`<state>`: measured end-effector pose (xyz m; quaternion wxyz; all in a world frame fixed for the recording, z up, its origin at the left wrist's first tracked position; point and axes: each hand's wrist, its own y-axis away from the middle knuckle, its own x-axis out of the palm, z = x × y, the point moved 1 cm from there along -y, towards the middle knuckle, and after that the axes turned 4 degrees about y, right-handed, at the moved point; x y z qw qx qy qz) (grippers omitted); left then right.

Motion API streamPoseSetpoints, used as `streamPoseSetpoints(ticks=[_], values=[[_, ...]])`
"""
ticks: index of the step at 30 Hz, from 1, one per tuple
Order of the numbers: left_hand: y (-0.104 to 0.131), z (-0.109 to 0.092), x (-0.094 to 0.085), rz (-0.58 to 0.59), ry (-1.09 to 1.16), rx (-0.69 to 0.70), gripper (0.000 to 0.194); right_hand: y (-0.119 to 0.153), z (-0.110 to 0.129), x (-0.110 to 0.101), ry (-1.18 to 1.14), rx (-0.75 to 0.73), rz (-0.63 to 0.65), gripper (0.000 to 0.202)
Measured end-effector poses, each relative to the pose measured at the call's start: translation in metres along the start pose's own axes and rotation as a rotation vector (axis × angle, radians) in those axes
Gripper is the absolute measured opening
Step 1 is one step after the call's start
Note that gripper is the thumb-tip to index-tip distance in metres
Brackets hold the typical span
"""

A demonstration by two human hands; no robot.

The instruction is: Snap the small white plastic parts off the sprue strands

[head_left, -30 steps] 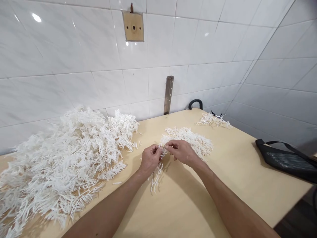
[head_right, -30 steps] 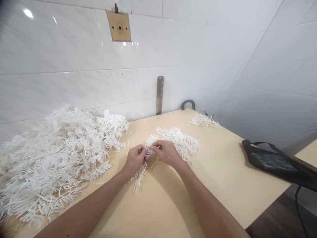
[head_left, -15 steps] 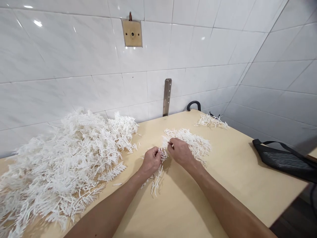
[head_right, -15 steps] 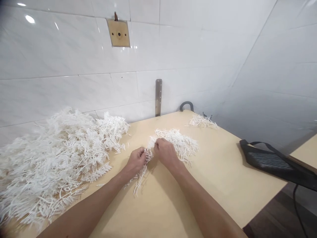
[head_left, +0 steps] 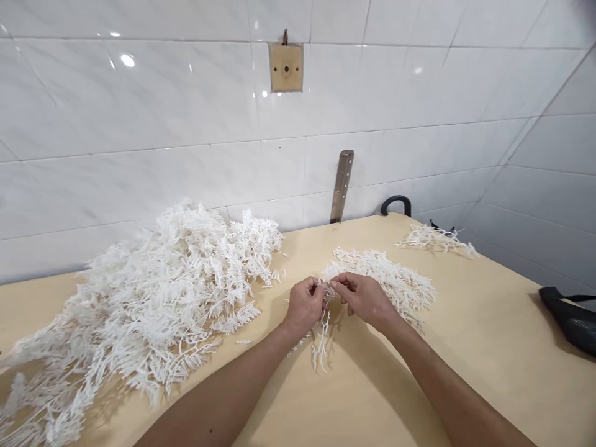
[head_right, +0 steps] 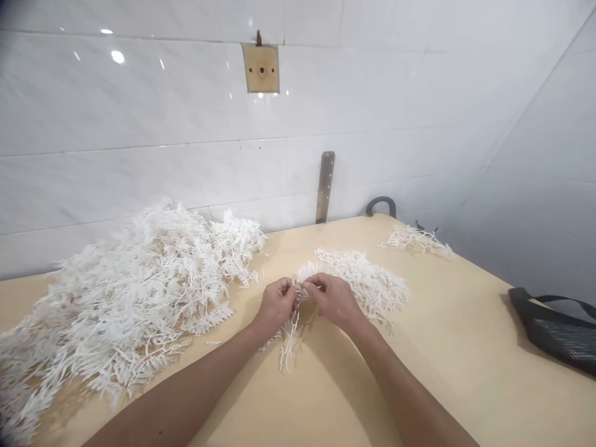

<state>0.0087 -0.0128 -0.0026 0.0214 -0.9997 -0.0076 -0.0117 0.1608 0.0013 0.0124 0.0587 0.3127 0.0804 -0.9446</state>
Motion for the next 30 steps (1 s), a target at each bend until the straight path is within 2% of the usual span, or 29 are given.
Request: streamPoseSetpoints(ticks=[3,8,14,18,21,23,25,30], values=[[-0.001,0.001,0.000,0.007,-0.016,-0.009,0.020,-0.001,-0.003,0.006,-0.029,0.034,-0.015,0.027],[-0.004,0.005,0.000,0.035,-0.030,-0.014,0.021,-0.003,-0.009,0.008,-0.015,0.001,-0.027,0.026],[-0.005,0.005,-0.001,0.033,-0.113,0.012,0.019,-0.001,-0.004,0.006,0.199,-0.102,-0.105,0.023],[-0.009,0.005,-0.003,0.034,-0.243,0.073,0.021,-0.003,-0.006,0.014,0.314,-0.159,-0.147,0.022],[-0.010,0.006,-0.004,0.030,-0.307,0.101,0.021,-0.008,-0.009,0.020,0.400,-0.122,-0.178,0.021],[-0.009,0.007,-0.003,0.032,-0.289,0.110,0.020,-0.012,-0.013,0.019,0.416,0.030,-0.205,0.020],[-0.007,0.007,-0.002,0.030,-0.212,0.087,0.019,-0.014,-0.018,0.014,0.336,0.112,-0.218,0.020],[-0.007,0.006,-0.002,0.002,-0.023,0.010,0.021,-0.014,-0.029,-0.002,0.198,0.031,-0.376,0.014]])
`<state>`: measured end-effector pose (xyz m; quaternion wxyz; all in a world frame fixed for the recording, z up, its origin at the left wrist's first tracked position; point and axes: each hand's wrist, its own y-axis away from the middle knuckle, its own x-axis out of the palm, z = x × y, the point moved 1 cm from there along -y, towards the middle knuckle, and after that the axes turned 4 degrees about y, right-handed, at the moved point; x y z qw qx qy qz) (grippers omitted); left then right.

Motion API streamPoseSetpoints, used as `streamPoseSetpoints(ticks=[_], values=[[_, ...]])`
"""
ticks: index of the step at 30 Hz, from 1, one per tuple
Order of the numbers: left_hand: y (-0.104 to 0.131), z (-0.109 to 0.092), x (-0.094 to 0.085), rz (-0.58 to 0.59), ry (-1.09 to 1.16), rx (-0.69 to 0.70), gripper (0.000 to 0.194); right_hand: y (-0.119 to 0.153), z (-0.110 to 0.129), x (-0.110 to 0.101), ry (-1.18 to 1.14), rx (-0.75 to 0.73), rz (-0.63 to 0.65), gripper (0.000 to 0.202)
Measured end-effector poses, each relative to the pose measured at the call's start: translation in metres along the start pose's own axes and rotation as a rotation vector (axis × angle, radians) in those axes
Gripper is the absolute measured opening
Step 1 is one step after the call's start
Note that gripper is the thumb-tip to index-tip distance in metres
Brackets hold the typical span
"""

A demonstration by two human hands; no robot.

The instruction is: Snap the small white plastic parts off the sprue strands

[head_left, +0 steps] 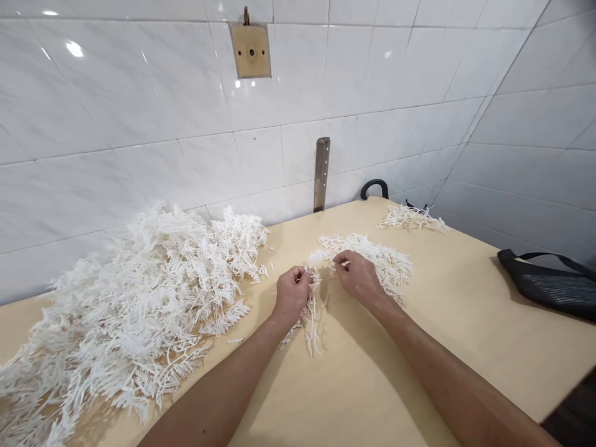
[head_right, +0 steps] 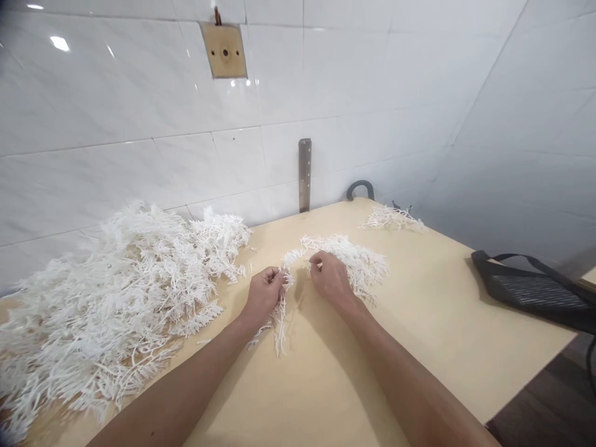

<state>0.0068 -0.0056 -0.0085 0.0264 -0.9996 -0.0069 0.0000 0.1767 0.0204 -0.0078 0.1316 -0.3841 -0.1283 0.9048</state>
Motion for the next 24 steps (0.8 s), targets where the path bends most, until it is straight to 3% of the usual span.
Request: streamPoseSetpoints(ticks=[2,5,8,12,15,18,24], values=[[-0.001,0.000,0.000,-0.020,0.040,0.000,0.021,0.001,0.000,0.000,-0.119,0.045,0.059,0.015],[-0.002,0.002,-0.001,-0.044,0.069,0.008,0.021,0.006,0.010,0.003,-0.363,0.107,0.296,0.021],[-0.003,0.003,-0.002,-0.064,0.048,0.008,0.021,0.014,0.025,0.001,-0.460,0.030,0.424,0.030],[-0.002,0.001,-0.003,-0.070,-0.007,0.025,0.022,0.017,0.030,0.002,-0.477,0.132,0.474,0.042],[-0.001,-0.002,-0.003,-0.084,-0.059,0.080,0.023,0.014,0.024,0.007,-0.497,0.216,0.565,0.037],[0.000,-0.004,-0.002,-0.094,-0.079,0.100,0.024,0.012,0.021,0.007,-0.490,0.202,0.616,0.028],[0.002,-0.007,-0.001,-0.050,-0.093,0.083,0.029,0.014,0.025,0.001,-0.362,0.081,0.529,0.017]])
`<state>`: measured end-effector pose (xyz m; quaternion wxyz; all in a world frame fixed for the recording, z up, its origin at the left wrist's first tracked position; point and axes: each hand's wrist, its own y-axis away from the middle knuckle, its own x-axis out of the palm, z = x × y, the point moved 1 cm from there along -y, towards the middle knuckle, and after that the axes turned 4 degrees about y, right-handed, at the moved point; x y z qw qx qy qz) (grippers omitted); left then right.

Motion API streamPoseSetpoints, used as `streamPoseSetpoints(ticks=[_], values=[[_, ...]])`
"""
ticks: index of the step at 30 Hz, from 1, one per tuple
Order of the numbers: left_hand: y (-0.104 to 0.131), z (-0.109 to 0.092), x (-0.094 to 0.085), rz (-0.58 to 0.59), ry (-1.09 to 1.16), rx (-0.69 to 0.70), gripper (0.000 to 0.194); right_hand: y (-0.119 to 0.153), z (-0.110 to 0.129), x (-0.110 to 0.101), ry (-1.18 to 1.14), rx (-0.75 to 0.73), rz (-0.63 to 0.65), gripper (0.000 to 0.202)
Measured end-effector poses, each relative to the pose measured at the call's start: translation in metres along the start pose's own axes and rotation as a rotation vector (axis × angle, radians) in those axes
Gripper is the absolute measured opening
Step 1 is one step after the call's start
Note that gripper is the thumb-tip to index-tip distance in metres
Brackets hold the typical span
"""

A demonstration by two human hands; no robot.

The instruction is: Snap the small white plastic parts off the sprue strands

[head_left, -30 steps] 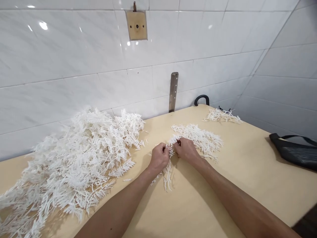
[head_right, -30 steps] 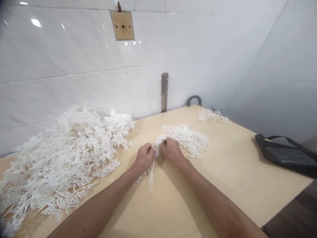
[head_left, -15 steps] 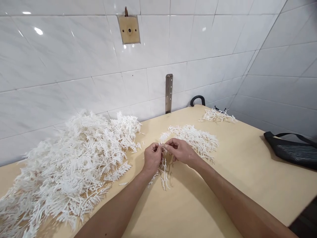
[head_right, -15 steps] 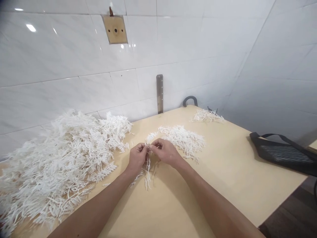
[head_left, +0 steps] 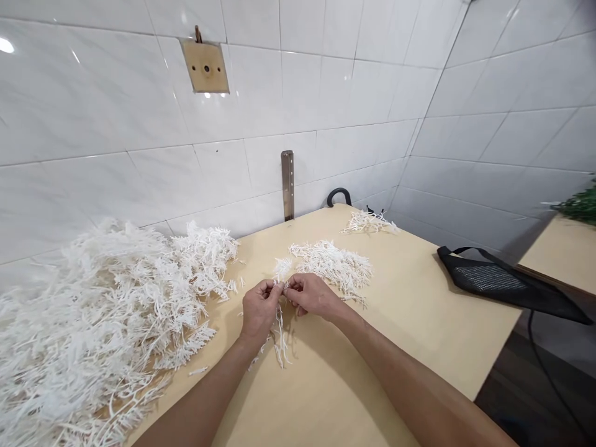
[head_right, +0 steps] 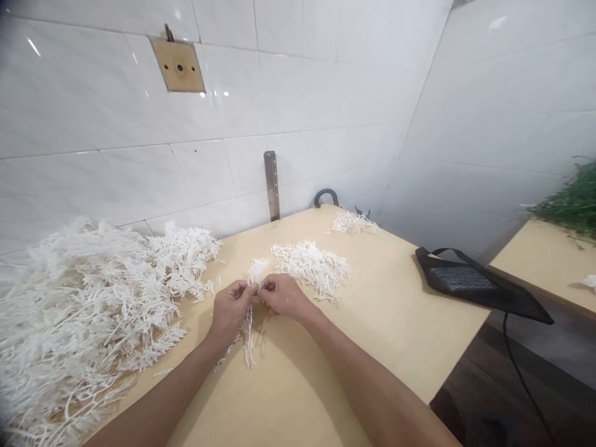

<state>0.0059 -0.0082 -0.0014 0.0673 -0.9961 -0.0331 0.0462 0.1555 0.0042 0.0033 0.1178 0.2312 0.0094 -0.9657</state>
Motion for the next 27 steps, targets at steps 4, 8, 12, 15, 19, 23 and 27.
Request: streamPoseSetpoints(ticks=[4,8,12,15,19,23,27], values=[[0.001,-0.001,0.001,0.003,0.019,0.001,0.028,0.002,0.002,0.001,0.030,-0.056,-0.035,0.014],[0.000,0.003,0.001,-0.003,0.012,0.008,0.029,0.003,0.001,0.001,-0.059,-0.008,-0.005,0.014],[-0.002,0.007,-0.001,0.006,0.060,0.002,0.029,0.001,-0.002,0.001,-0.118,0.049,0.042,0.020],[-0.002,0.007,-0.002,0.017,0.082,-0.020,0.030,-0.002,-0.006,0.001,-0.168,0.056,0.068,0.023],[-0.003,0.007,-0.002,0.022,0.066,-0.022,0.030,-0.003,-0.009,0.004,-0.120,0.029,0.037,0.020],[-0.001,0.009,0.000,0.013,0.011,0.010,0.025,-0.004,-0.007,0.012,-0.048,0.053,-0.045,0.011],[0.001,0.009,0.000,-0.022,0.029,0.026,0.025,-0.006,-0.004,0.016,-0.061,0.132,-0.135,0.006]])
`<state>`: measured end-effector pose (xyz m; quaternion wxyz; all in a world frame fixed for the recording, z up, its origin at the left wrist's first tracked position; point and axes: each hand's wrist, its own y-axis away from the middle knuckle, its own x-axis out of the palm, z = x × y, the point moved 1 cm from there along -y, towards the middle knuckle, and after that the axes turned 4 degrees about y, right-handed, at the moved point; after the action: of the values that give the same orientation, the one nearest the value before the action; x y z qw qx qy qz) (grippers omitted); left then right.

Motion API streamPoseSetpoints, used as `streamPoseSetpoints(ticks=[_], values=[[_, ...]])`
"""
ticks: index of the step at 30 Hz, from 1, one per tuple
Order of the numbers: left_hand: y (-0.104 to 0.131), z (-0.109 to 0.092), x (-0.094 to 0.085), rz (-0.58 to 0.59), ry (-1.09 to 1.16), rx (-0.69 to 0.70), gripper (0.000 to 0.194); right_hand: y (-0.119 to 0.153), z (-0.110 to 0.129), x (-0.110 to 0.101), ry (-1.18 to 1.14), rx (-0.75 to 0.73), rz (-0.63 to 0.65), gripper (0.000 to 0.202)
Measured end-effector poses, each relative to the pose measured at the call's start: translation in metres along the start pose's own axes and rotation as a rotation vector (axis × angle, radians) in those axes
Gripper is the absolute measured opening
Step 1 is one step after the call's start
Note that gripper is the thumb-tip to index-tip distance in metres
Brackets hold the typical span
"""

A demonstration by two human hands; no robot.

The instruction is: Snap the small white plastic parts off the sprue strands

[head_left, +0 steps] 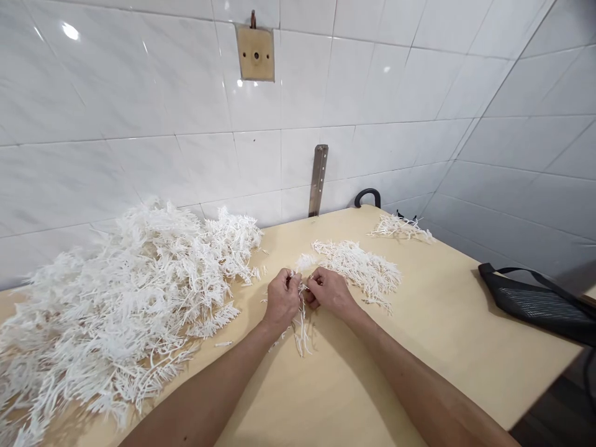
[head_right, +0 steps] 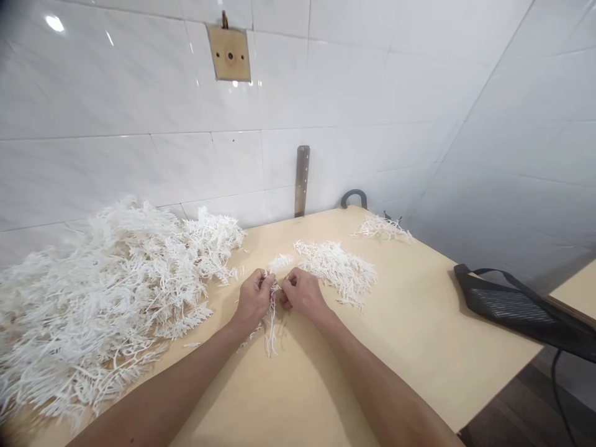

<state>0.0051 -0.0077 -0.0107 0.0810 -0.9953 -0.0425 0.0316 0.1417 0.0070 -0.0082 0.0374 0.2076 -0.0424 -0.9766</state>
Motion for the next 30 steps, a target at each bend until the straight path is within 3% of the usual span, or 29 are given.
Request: streamPoseSetpoints(ticks=[5,10,12,18,30], values=[[0.000,-0.002,0.001,0.014,0.099,-0.019,0.030,-0.006,-0.006,-0.012,-0.141,0.049,-0.104,0.006],[-0.001,-0.003,0.001,-0.001,0.112,-0.030,0.032,-0.010,-0.012,-0.029,-0.020,-0.012,-0.236,0.013],[-0.001,-0.002,0.000,0.002,0.120,-0.035,0.032,-0.009,-0.010,-0.031,-0.010,-0.037,-0.177,0.012],[-0.001,-0.002,-0.001,0.006,0.080,-0.008,0.031,0.004,0.002,-0.021,-0.005,-0.091,0.158,0.030],[-0.001,-0.003,0.001,0.014,0.048,-0.006,0.031,0.003,-0.003,-0.014,0.026,-0.105,0.164,0.015]])
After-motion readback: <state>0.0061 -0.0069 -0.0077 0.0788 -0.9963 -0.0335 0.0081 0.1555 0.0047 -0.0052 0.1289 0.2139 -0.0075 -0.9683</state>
